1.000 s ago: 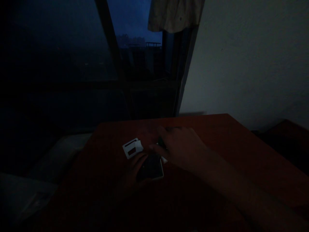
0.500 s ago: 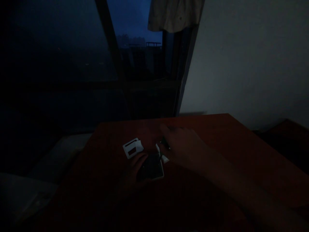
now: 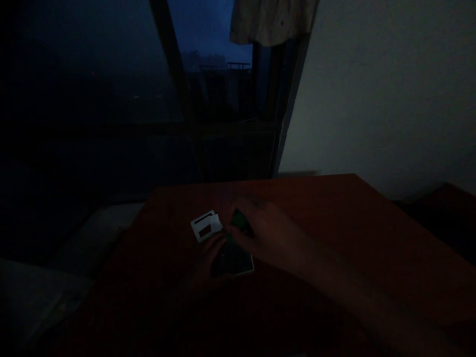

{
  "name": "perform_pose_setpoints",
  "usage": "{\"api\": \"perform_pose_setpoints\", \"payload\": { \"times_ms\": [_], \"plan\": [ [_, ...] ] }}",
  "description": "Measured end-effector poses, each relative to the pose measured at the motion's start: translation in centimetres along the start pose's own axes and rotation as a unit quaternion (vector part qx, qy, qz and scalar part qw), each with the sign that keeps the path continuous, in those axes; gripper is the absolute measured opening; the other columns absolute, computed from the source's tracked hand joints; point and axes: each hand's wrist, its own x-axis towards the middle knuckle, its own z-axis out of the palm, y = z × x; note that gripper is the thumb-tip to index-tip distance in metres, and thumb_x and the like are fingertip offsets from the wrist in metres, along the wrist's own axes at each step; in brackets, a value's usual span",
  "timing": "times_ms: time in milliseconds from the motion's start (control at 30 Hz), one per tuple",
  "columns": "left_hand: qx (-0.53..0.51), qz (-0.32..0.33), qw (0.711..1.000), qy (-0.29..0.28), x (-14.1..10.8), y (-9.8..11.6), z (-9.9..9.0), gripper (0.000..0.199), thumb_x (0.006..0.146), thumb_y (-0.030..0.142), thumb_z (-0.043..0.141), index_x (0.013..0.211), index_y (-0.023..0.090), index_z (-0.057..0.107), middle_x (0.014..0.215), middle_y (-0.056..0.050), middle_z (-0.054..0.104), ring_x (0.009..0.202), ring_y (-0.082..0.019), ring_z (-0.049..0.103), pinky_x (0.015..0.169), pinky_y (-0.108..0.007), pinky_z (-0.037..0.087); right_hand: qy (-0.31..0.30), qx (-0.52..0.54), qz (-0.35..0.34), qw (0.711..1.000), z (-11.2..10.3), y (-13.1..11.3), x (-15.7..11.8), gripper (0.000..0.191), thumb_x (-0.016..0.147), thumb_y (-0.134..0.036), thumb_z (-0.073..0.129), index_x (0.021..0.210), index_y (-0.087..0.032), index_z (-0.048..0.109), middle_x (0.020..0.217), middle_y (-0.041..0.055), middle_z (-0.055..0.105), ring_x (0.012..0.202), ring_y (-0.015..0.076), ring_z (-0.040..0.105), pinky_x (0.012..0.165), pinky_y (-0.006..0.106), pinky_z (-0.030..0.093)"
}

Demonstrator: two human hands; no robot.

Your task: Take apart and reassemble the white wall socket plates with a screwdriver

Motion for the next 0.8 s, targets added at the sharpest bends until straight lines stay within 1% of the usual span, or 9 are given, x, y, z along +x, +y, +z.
{"api": "perform_pose_setpoints", "payload": {
  "times_ms": [100, 267, 367, 533, 667, 800],
  "plan": [
    [-0.002, -0.006, 1.000, 0.001, 0.1, 0.2, -0.1, 0.083, 0.075, 0.048, 0.071, 0.144, 0.024, 0.031, 0.149, -0.012, 0.031, 0.134, -0.034, 0.034, 0.109, -0.052, 0.034, -0.009, -0.002, -0.006, 1.000, 0.4, 0.1, -0.1, 0.016, 0.087, -0.025, 0.055, 0.103, -0.018, 0.056, 0.093, 0.0051, 0.066, 0.081, 0.0169, 0.062, 0.070, 0.029, 0.045],
    [-0.014, 0.001, 1.000, -0.009, 0.0, 0.4, -0.3, 0.079, 0.079, 0.047, 0.068, 0.144, 0.025, 0.029, 0.150, -0.011, 0.029, 0.135, -0.033, 0.033, 0.111, -0.052, 0.032, -0.019, -0.005, -0.005, 1.000, 0.5, 0.0, -0.1, 0.016, 0.088, -0.023, 0.054, 0.103, -0.019, 0.055, 0.097, 0.0051, 0.065, 0.085, 0.0169, 0.061, 0.073, 0.029, 0.045],
    [-0.008, -0.003, 1.000, -0.006, -0.1, 0.4, -0.3, 0.079, 0.078, 0.047, 0.069, 0.143, 0.023, 0.031, 0.150, -0.012, 0.029, 0.135, -0.033, 0.032, 0.111, -0.052, 0.031, -0.021, -0.016, -0.003, 1.000, 0.6, -0.1, -0.1, 0.016, 0.088, -0.023, 0.053, 0.104, -0.019, 0.055, 0.097, 0.0055, 0.065, 0.084, 0.0169, 0.061, 0.072, 0.029, 0.045],
    [-0.023, 0.001, 1.000, -0.011, 0.0, 0.6, -0.4, 0.076, 0.080, 0.048, 0.067, 0.142, 0.022, 0.032, 0.149, -0.011, 0.030, 0.135, -0.031, 0.033, 0.111, -0.049, 0.032, -0.019, -0.027, -0.014, 0.999, 0.8, -0.1, -0.1, 0.017, 0.088, -0.024, 0.054, 0.105, -0.019, 0.055, 0.096, 0.0054, 0.065, 0.084, 0.0174, 0.062, 0.072, 0.030, 0.045],
    [-0.026, 0.010, 1.000, -0.009, 0.1, 0.7, -0.5, 0.077, 0.079, 0.049, 0.067, 0.143, 0.023, 0.032, 0.149, -0.012, 0.031, 0.134, -0.031, 0.033, 0.110, -0.049, 0.033, -0.029, -0.044, -0.015, 0.998, 0.8, -0.5, 0.1, 0.015, 0.090, -0.027, 0.052, 0.102, -0.018, 0.054, 0.095, 0.0056, 0.065, 0.080, 0.0170, 0.062, 0.068, 0.029, 0.044],
    [-0.007, 0.002, 1.000, 0.000, 0.1, 0.7, -0.4, 0.077, 0.078, 0.050, 0.068, 0.142, 0.024, 0.034, 0.150, -0.012, 0.030, 0.135, -0.033, 0.032, 0.110, -0.051, 0.033, -0.039, -0.116, -0.020, 0.992, 0.5, -1.5, 0.6, 0.023, 0.093, -0.038, 0.049, 0.105, -0.018, 0.054, 0.091, 0.0058, 0.066, 0.072, 0.0183, 0.063, 0.058, 0.028, 0.039]
  ]
}}
